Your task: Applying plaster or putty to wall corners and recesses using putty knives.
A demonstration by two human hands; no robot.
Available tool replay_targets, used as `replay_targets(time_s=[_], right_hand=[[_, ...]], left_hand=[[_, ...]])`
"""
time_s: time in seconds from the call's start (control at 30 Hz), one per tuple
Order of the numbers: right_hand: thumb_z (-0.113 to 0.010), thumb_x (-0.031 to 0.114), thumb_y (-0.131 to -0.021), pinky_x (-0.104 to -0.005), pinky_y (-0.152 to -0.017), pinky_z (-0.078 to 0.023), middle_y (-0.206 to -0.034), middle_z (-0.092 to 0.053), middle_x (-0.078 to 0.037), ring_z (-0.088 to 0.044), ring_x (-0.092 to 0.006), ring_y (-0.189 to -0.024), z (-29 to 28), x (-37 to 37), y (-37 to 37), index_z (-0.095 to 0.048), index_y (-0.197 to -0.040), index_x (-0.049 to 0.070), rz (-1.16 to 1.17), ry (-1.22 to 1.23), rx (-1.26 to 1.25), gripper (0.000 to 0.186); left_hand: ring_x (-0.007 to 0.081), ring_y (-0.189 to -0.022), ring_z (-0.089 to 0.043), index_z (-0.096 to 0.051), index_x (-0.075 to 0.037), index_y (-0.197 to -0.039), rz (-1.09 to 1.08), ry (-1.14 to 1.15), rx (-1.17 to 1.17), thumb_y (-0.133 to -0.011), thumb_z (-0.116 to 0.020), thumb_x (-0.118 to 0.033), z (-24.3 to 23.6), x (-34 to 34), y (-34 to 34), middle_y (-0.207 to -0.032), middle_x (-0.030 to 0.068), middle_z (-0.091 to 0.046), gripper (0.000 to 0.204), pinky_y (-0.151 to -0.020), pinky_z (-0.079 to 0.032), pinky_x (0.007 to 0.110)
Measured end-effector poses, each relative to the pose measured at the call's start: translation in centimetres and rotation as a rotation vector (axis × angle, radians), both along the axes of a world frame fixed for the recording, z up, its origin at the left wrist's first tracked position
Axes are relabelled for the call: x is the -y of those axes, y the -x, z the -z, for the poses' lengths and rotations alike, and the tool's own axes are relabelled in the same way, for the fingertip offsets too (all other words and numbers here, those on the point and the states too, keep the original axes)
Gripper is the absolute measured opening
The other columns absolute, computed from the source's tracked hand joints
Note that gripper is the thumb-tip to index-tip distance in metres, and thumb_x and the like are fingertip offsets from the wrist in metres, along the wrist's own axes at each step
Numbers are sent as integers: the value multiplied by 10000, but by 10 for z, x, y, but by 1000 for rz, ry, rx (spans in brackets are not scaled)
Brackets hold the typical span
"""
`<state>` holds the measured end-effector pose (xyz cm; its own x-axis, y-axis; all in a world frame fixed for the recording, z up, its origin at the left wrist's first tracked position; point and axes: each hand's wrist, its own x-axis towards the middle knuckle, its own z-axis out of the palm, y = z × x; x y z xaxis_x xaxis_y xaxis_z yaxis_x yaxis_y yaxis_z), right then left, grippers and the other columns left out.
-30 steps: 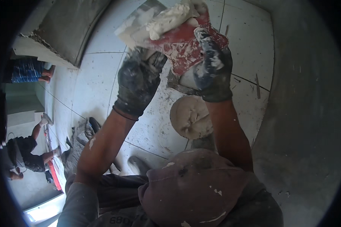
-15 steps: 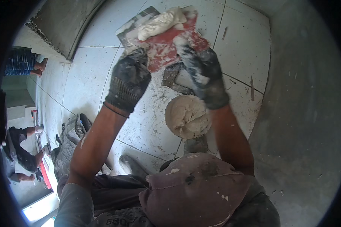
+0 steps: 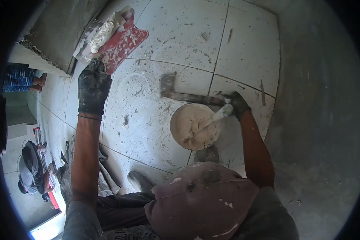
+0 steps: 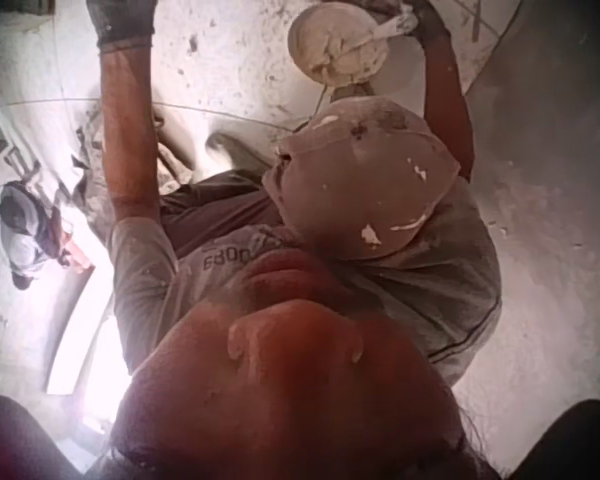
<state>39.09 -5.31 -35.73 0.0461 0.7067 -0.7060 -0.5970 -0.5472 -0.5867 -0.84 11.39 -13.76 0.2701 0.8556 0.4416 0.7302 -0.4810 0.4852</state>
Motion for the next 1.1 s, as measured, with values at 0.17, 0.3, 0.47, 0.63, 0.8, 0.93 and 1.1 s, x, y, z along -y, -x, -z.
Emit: replay_targets(time_s=[0.17, 0.3, 0.47, 0.63, 0.8, 0.93, 1.1], right_hand=[[-485, 274, -948, -391, -918, -498, -1219, -589, -196, -620, -284, -1029, -17, -84, 35, -447, -1358, -14, -677, -688, -157, 503], [-549, 421, -907, -395, -938, -485, -1232, -586, -187, -600, -272, -1083, -34, -96, 1, -450, -1356, -8, -404, -744, 30, 629], [-623, 421, -860, -374, -879, -508, -1223, -591, -134, -604, -223, -1058, -42, 40, -30, -465, -1337, 16, -101, -405, 55, 645], [-712, 127, -807, -286, -866, -489, -1199, -594, -81, -578, -154, -1025, -51, 98, 72, -434, -1349, -17, -285, -315, 77, 626], [-690, 63, -801, -272, -881, -485, -1157, -615, -101, -581, -150, -1026, -22, 91, 79, -444, -1340, -30, 13, -411, 57, 600], [-659, 75, -816, -299, -696, -555, -1101, -628, -103, -636, -158, -900, -52, 60, 53, -500, -1278, -9, 163, -291, -234, 496], [-618, 241, -872, -239, -541, -504, -925, -635, 9, -624, -101, -765, -41, -15, -25, -558, -1199, 91, 379, -434, 223, 365]], left_hand=[[250, -895, -646, -624, 56, -1097, 153, -44, 26, -855, -555, -44, 21, -11, -6, -993, 177, -677, 271, -828, -498, 317], [251, -949, -645, -607, 77, -1115, 224, -80, -103, -850, -563, -48, -9, 4, -14, -1017, 196, -672, 296, -874, -487, 312], [247, -993, -640, -611, 106, -1098, 98, -54, 88, -890, -542, -80, -4, 1, 2, -1056, 213, -670, 288, -914, -468, 306], [219, -990, -629, -613, 82, -1128, 63, 124, 145, -935, -532, -103, 11, -12, 5, -1067, 185, -674, 279, -909, -464, 305], [210, -1048, -604, -571, 93, -1184, 197, 323, 404, -928, -533, -44, 44, -42, 3, -1134, 160, -649, 293, -915, -463, 294], [205, -1090, -589, -532, 103, -1232, 178, 290, 171, -913, -508, 3, 47, -32, 3, -1201, 161, -613, 335, -934, -464, 287], [193, -1122, -568, -521, 111, -1223, 147, 433, 268, -881, -468, 60, 55, -45, 5, -1236, 165, -585, 350, -985, -445, 281]])
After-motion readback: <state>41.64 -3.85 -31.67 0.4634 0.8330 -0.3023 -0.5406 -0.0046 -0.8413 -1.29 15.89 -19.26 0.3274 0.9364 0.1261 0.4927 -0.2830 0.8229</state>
